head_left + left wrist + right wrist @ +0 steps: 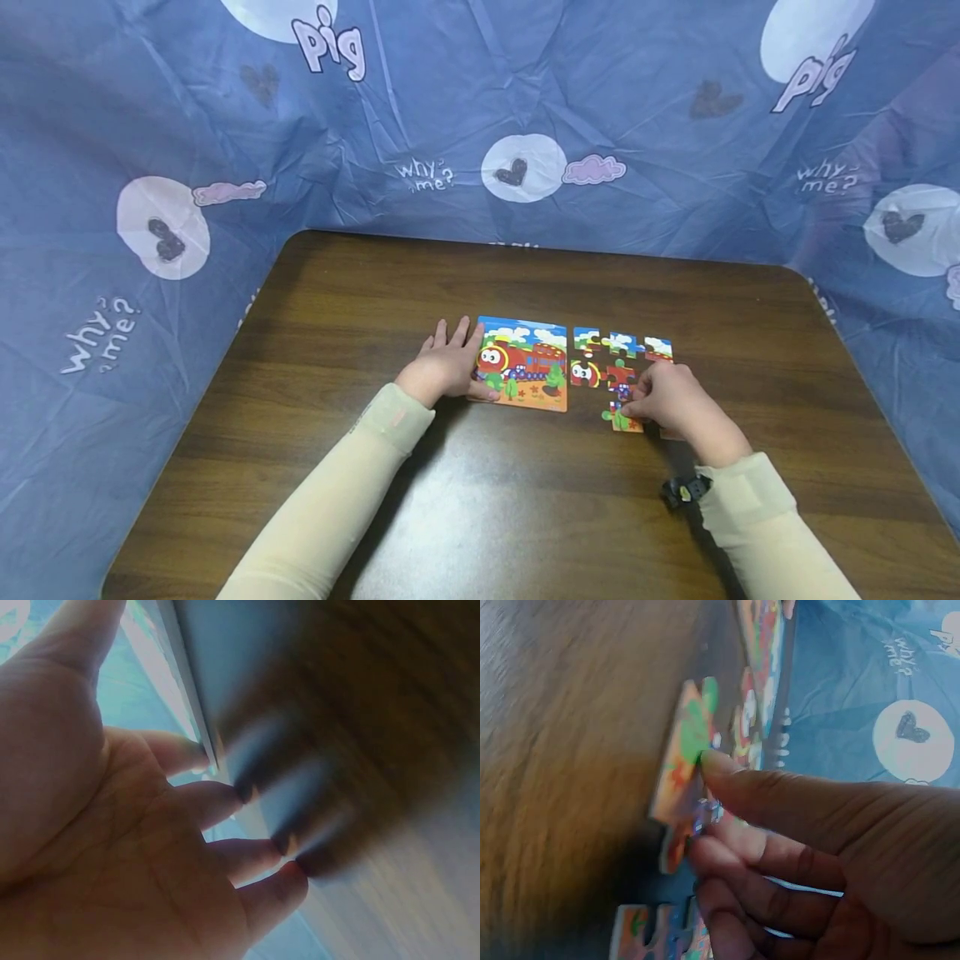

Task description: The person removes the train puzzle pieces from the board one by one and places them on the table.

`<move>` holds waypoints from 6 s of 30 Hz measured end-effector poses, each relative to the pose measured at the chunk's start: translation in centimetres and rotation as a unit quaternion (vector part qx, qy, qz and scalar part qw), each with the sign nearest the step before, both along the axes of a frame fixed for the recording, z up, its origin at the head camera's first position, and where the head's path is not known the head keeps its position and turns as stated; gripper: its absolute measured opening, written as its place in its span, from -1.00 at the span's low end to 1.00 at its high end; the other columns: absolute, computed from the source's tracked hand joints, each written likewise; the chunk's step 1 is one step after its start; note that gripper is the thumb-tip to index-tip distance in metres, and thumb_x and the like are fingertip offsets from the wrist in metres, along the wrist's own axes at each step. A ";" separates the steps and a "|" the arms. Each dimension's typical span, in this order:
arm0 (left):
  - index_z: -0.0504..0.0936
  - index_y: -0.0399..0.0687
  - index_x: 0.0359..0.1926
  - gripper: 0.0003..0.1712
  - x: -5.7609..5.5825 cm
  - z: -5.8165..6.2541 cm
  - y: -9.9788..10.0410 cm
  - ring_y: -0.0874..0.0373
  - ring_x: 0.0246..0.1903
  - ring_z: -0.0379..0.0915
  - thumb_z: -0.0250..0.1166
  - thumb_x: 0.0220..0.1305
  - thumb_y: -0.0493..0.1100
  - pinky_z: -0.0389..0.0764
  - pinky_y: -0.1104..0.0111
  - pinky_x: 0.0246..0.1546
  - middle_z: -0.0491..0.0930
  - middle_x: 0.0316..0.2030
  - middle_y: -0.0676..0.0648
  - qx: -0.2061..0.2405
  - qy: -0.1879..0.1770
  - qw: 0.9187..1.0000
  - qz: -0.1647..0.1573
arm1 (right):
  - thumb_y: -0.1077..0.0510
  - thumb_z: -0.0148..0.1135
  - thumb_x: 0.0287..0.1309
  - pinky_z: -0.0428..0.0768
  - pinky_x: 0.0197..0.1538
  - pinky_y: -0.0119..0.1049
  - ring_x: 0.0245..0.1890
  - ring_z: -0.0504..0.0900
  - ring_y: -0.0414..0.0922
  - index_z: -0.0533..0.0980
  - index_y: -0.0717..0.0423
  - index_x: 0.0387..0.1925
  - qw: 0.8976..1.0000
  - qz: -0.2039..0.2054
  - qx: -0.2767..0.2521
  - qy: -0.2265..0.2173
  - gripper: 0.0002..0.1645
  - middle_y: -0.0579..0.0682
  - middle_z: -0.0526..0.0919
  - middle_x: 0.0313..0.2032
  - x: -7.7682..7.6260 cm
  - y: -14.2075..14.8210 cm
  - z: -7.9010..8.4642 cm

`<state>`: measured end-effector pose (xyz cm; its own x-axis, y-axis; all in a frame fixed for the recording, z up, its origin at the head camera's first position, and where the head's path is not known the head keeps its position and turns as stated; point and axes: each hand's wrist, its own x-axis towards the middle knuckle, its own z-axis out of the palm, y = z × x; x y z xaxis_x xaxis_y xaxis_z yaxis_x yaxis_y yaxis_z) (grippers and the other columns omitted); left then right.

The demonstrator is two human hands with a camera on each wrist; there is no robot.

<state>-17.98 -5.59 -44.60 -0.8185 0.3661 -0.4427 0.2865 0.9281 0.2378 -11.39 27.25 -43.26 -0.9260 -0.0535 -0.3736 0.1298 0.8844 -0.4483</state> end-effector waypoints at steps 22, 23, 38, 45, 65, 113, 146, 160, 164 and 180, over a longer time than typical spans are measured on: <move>-0.28 0.00 0.65 0.42 0.1 -0.1 -0.2 -0.33 0.52 -0.51 0.39 0.11 0.46 -0.16 -0.08 0.46 -0.36 0.60 -0.19 0.006 -0.013 1.000 0.012 | 0.11 0.46 0.24 0.56 -0.28 -0.13 -0.39 0.55 -0.11 0.67 0.22 -0.24 0.991 0.061 -0.088 0.082 -0.77 -0.05 0.64 -0.37 -1.6 -6.4 -0.4; -0.28 -0.01 0.65 0.42 0.0 0.0 -0.2 -0.33 0.52 -0.51 0.39 0.11 0.45 -0.16 -0.08 0.46 -0.36 0.60 -0.19 0.007 -0.013 1.000 0.012 | 0.11 0.46 0.24 0.56 -0.30 -0.14 -0.40 0.55 -0.12 0.68 0.22 -0.23 0.990 0.066 -0.094 0.081 -0.77 -0.06 0.63 -0.38 -1.8 -7.0 -0.4; -0.21 -0.06 0.65 0.38 0.1 0.3 -0.4 -0.37 0.51 -0.45 0.37 0.13 0.45 -0.12 -0.09 0.45 -0.32 0.60 -0.23 0.014 -0.001 1.000 -0.006 | 0.15 0.47 0.21 0.59 -0.24 -0.23 -0.39 0.59 -0.18 0.71 0.20 -0.25 0.981 0.126 -0.116 0.088 -0.82 -0.11 0.64 -0.43 -4.4 -13.6 -1.8; -0.20 -0.06 0.65 0.38 0.2 0.3 -0.6 -0.38 0.51 -0.45 0.38 0.13 0.45 -0.14 -0.12 0.45 -0.31 0.60 -0.23 0.019 -0.002 1.000 -0.007 | 0.17 0.51 0.13 0.56 -0.25 -0.25 -0.39 0.57 -0.18 0.72 0.20 -0.23 0.980 0.136 -0.109 0.098 -0.79 -0.11 0.62 -0.44 -5.0 -14.9 -2.2; -0.21 -0.04 0.65 0.49 0.1 0.2 -0.9 -0.36 0.51 -0.47 0.50 -0.01 0.42 -0.15 -0.10 0.45 -0.31 0.60 -0.23 0.024 -0.003 1.000 -0.011 | 0.15 0.56 0.02 0.54 -0.31 -0.24 -0.40 0.55 -0.12 0.65 0.14 -0.40 0.989 0.100 -0.065 0.088 -0.79 -0.09 0.61 -0.45 -4.8 -16.3 -1.6; -0.24 -0.04 0.65 0.51 0.0 0.2 -0.6 -0.36 0.51 -0.45 0.48 -0.01 0.45 -0.12 -0.09 0.45 -0.32 0.60 -0.22 0.015 -0.006 1.000 -0.011 | 0.14 0.38 0.31 0.52 -0.46 -0.23 -0.53 0.53 -0.12 0.68 0.13 -0.40 0.974 0.073 -0.209 0.053 -0.83 -0.03 0.64 -0.48 -3.9 -12.0 -0.3; -0.26 -0.03 0.65 0.52 0.2 0.2 -0.7 -0.33 0.52 -0.48 0.49 -0.02 0.44 -0.15 -0.07 0.46 -0.33 0.60 -0.20 0.016 -0.010 1.000 -0.002 | 0.17 0.36 0.32 0.54 -0.59 -0.21 -0.70 0.50 -0.11 0.63 0.15 -0.49 0.993 0.062 -0.098 -0.024 -0.76 0.00 0.63 -0.49 -1.5 -3.3 -0.3; -0.24 -0.03 0.65 0.50 0.1 0.1 -0.5 -0.33 0.52 -0.47 0.49 -0.01 0.44 -0.15 -0.06 0.46 -0.33 0.60 -0.20 0.020 -0.008 1.000 -0.003 | 0.04 0.55 0.14 0.47 -0.42 -0.21 -0.64 0.43 -0.15 0.51 0.07 -0.69 0.998 0.048 -0.027 0.006 -0.55 -0.08 0.51 -0.66 -1.8 -4.4 -0.6; -0.23 -0.03 0.65 0.50 0.1 -0.1 -0.4 -0.33 0.52 -0.47 0.50 -0.01 0.44 -0.14 -0.06 0.46 -0.33 0.60 -0.19 0.023 -0.008 1.000 -0.003 | 0.04 0.56 0.11 0.48 -0.40 -0.21 -0.62 0.45 -0.15 0.51 0.07 -0.68 0.999 0.043 -0.025 0.010 -0.56 -0.08 0.53 -0.65 -1.7 -4.4 -0.7; -0.27 -0.01 0.65 0.44 0.0 -0.4 -1.0 -0.32 0.52 -0.47 0.35 0.08 0.53 -0.15 -0.08 0.46 -0.35 0.60 -0.20 0.032 -0.010 0.999 -0.007 | 0.02 0.40 0.31 0.50 -0.40 -0.17 -0.57 0.48 -0.13 0.62 0.11 -0.47 0.992 0.036 -0.066 0.098 -0.70 -0.08 0.57 -0.54 -0.6 -2.2 -0.4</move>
